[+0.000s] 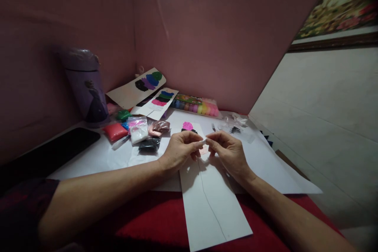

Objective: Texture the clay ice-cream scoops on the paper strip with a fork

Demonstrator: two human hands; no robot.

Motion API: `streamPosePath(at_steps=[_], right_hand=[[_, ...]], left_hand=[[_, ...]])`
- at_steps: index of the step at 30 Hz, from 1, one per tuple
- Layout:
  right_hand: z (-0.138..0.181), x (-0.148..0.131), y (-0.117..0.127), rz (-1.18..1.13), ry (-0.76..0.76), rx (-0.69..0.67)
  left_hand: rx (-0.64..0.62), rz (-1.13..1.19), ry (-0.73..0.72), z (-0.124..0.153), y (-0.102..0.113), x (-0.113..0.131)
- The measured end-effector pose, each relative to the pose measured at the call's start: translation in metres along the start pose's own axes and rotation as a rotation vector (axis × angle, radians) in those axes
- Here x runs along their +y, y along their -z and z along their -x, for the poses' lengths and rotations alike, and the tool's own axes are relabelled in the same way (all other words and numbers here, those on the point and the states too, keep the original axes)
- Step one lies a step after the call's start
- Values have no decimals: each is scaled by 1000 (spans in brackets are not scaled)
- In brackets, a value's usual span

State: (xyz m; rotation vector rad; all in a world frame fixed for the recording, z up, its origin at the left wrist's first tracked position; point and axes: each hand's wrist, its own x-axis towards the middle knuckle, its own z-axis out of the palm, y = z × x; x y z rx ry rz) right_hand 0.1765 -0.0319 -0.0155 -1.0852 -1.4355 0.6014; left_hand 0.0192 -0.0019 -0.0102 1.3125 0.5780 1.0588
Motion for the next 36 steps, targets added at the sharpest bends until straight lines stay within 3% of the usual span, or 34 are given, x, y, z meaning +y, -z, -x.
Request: streamPosePath(at_steps=[11,14,24,30,36], right_hand=[[6,-8,3,-3,62,-161],[6,-6,2,-40,45,-187],[9,-4,0,62,118,-148],[6,-2,3,217,162,-71],[7,-1,2,126,187,-117]], left_hand=[[-59,-98,9,2,1,0],[-26,-116,10,3,1,2],[-76,1,66,1,0,0],[-40,9,22,1,1,1],[-44,12,1,0,2,-1]])
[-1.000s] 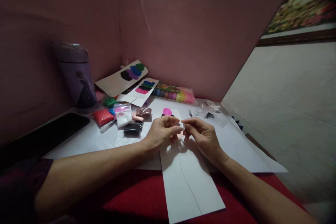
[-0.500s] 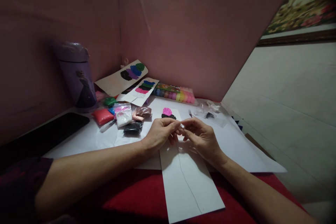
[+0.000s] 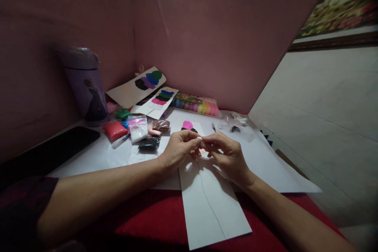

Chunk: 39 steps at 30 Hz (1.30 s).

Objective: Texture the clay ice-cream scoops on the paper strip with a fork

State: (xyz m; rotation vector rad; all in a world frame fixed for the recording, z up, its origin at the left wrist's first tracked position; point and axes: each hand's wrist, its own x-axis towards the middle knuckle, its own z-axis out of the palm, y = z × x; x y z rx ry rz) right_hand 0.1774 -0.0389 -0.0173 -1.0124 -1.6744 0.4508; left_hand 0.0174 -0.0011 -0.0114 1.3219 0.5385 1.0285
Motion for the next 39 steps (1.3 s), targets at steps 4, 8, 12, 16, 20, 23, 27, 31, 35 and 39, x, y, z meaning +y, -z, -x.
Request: streamPosePath(at_steps=[4,8,12,16,20,23,27,31,35,39], right_hand=[[-5,0,1,-262,-218,62],[-8,3,2,-448,-349,8],[-7,3,2,-476,-370,-24],[-6,1,1,-499,-384,-66],[-7,0,1,-609,-458,1],[-9,-3,2,-628,-501,62],[-11,-7,4,-641,-613,73],[-12,-9,5,-699,-674,94],[-12,-11,5,-721,-713,121],[-12,-12,5,-707,-736,111]], left_hand=[[46,14,-17,-2,0,-2],[84,29,-8,-3,1,-2],[104,15,-19,-1,-1,0],[99,-39,-40,-1,-2,0],[137,-38,-72,-1,-2,0],[139,-75,-104,0,-2,-2],[92,-185,-68,1,-4,-5],[170,-192,-127,1,-4,-5],[192,-153,-156,0,-3,-6],[188,-175,-89,-1,-3,-7]])
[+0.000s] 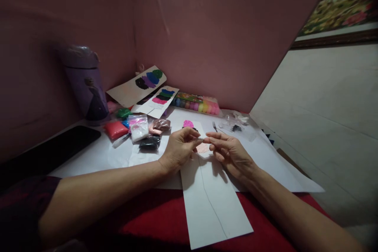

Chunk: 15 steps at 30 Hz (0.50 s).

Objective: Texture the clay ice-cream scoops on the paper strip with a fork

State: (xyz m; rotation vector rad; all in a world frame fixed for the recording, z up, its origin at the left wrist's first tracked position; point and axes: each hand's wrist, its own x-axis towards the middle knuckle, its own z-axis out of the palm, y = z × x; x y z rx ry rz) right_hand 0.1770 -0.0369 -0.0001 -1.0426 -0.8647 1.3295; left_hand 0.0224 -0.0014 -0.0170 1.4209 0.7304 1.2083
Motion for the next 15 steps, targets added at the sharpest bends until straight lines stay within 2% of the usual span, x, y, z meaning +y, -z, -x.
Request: streamPosePath(at_steps=[4,9,13,15], right_hand=[[-1,1,1,-9,24,20],[-3,2,2,2,-1,-1],[-3,2,2,-7,23,8],[-2,2,2,-11,19,3]], left_hand=[[62,49,-40,-1,0,1],[-2,-6,-31,0,0,1],[61,41,-45,0,0,2],[53,37,-55,0,0,3]])
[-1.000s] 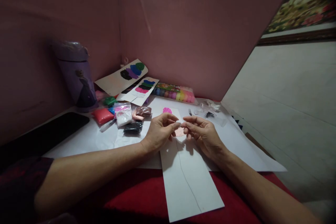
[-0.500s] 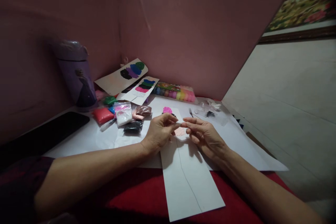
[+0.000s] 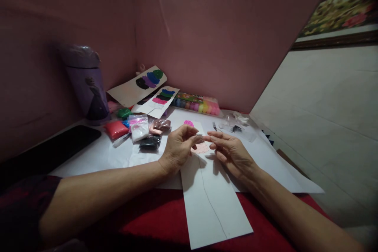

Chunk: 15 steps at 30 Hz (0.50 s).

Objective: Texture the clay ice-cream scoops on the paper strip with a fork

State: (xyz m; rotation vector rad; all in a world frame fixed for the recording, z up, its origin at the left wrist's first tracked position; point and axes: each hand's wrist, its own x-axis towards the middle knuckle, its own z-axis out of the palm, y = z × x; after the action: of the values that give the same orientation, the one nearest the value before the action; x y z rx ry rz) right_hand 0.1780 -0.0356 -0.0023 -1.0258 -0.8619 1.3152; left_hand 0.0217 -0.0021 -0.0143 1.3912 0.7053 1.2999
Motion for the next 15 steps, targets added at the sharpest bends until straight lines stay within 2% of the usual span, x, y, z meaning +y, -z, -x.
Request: streamPosePath(at_steps=[5,10,15], right_hand=[[3,-1,-3,25,0,-25],[3,-2,-4,10,27,21],[5,-1,-4,45,14,-33]], left_hand=[[-20,-48,34,-1,0,-1],[-4,28,-19,-1,1,-3],[-44,-37,3,0,0,-1]])
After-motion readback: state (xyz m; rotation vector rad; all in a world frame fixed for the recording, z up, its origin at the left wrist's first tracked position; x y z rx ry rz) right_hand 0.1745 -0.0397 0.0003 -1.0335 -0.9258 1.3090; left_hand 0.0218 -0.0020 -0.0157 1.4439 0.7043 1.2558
